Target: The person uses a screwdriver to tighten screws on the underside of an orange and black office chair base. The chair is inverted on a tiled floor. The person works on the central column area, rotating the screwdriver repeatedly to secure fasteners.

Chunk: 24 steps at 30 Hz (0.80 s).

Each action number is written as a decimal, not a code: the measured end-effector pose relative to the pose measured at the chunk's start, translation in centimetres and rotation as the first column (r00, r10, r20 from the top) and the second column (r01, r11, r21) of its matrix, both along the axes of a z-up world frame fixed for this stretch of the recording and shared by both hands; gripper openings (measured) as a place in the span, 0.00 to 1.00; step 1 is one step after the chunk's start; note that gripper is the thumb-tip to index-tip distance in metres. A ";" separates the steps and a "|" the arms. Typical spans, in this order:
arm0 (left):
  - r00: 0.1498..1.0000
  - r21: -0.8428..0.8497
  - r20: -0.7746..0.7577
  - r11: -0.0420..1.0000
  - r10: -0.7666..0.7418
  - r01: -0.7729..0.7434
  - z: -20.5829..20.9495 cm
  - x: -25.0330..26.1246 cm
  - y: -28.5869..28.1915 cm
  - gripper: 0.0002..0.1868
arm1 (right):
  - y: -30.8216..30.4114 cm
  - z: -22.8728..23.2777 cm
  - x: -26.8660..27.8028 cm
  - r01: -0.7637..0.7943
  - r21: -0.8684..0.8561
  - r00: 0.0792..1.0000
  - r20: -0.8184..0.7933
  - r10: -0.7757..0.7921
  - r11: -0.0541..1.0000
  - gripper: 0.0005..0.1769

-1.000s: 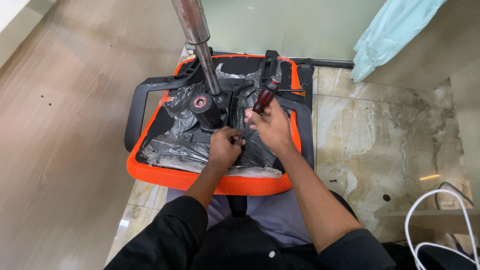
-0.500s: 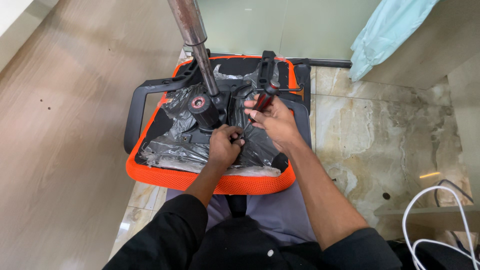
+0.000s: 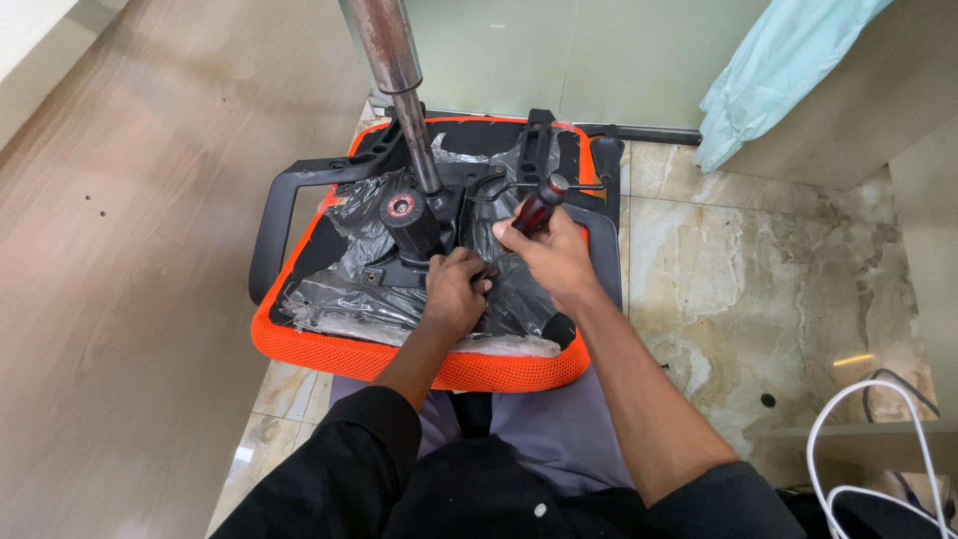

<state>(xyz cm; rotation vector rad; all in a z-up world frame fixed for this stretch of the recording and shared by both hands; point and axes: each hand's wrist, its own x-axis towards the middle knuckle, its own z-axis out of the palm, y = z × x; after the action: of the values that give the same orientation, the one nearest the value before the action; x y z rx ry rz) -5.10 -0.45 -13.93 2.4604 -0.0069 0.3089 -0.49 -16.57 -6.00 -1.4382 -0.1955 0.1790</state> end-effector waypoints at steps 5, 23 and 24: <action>1.000 -0.035 0.015 0.999 0.010 -0.010 -0.1 -0.2 -0.1 0.14 | -1.1 -0.7 -0.1 -0.136 -0.008 0.988 -0.078 0.135 0.991 0.22; 0.999 -0.100 0.016 0.995 0.028 -0.027 0.7 -0.1 -0.2 0.10 | -0.6 -0.3 -0.4 -0.088 -0.039 0.996 -0.016 0.088 0.995 0.25; 1.000 -0.103 0.023 0.995 0.020 -0.017 0.6 -0.2 -0.2 0.10 | -0.5 -0.3 -0.4 -0.063 -0.075 0.998 -0.009 0.063 0.995 0.25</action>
<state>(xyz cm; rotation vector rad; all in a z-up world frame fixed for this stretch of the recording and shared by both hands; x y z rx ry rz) -5.27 -0.65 -13.28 2.3563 0.0213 0.3383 -0.92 -17.08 -6.31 -1.5068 -0.2307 0.2450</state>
